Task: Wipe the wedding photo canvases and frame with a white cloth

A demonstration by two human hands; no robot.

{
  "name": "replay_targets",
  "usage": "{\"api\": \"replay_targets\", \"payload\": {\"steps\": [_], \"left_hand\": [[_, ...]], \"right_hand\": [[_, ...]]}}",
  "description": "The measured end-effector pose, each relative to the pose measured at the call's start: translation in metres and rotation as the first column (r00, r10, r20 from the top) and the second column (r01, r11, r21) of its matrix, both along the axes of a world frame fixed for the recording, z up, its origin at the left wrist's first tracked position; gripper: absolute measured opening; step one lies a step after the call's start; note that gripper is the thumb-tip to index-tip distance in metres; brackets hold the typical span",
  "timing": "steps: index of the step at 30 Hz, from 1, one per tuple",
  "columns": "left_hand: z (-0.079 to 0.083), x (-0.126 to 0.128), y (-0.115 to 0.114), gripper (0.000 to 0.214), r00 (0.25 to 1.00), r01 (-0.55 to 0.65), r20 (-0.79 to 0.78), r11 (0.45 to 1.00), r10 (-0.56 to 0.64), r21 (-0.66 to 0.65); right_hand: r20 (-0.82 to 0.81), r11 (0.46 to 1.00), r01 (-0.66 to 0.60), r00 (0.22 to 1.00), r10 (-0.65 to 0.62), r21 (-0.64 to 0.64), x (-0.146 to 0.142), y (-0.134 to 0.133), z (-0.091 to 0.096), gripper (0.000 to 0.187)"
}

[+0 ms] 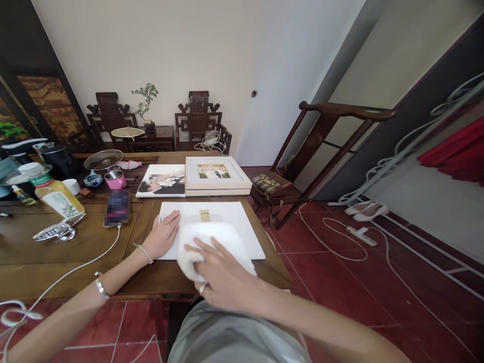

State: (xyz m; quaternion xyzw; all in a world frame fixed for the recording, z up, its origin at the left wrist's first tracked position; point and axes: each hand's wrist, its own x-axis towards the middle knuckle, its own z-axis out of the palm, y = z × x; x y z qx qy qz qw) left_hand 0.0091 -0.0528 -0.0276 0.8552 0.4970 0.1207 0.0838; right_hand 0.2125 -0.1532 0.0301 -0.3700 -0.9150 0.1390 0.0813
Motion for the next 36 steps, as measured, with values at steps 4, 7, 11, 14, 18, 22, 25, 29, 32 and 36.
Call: {"api": "replay_targets", "payload": {"steps": [4, 7, 11, 14, 18, 22, 25, 29, 32, 36], "left_hand": [[0.000, 0.000, 0.000, 0.046, 0.998, -0.005, 0.062, 1.000, 0.007, -0.024], [0.000, 0.000, 0.003, 0.047, 0.974, -0.024, 0.223, 0.999, 0.030, -0.033], [0.005, -0.003, 0.007, 0.050, 0.823, -0.127, 0.562, 0.991, 0.085, 0.037], [0.008, -0.005, 0.009, 0.051, 0.678, -0.209, 0.720, 0.978, 0.150, -0.007], [0.010, -0.006, 0.008, 0.051, 0.596, -0.215, 0.785, 0.975, 0.171, -0.050], [0.013, -0.004, 0.005, 0.052, 0.634, -0.224, 0.752, 0.974, 0.180, -0.044], [0.012, -0.001, 0.003, 0.054, 0.728, -0.194, 0.664, 0.980, 0.171, -0.039], [0.006, 0.001, 0.003, 0.054, 0.862, -0.114, 0.493, 0.993, 0.116, -0.034], [0.002, 0.001, 0.003, 0.050, 0.928, -0.098, 0.356, 0.994, 0.107, -0.043], [0.000, 0.002, 0.001, 0.045, 0.981, -0.054, 0.184, 0.998, 0.058, -0.026]], "right_hand": [[0.005, 0.993, 0.102, 0.995, -0.102, 0.066, -0.006, 0.043, -0.005, 0.030], [0.010, 0.981, 0.176, 0.984, -0.178, 0.080, -0.011, 0.072, -0.006, 0.032], [0.025, 0.974, 0.196, 0.979, -0.200, 0.111, -0.023, 0.087, -0.007, 0.029], [0.035, 0.990, 0.058, 0.997, -0.063, 0.129, -0.034, 0.081, -0.010, 0.028], [0.046, 0.965, -0.215, 0.977, 0.210, 0.153, -0.039, 0.057, -0.011, 0.025], [0.020, 0.947, -0.309, 0.951, 0.308, 0.085, -0.022, 0.026, -0.003, 0.021], [-0.004, 0.966, -0.256, 0.967, 0.257, 0.030, -0.004, 0.016, 0.005, 0.016], [0.026, 0.997, -0.073, 0.997, 0.072, 0.036, 0.016, 0.030, 0.011, 0.019], [0.065, 0.995, 0.088, 0.994, -0.091, 0.044, 0.025, 0.056, 0.010, 0.021], [-0.068, 0.959, 0.270, 0.959, -0.276, -0.085, 0.024, 0.095, 0.005, 0.024]]}}
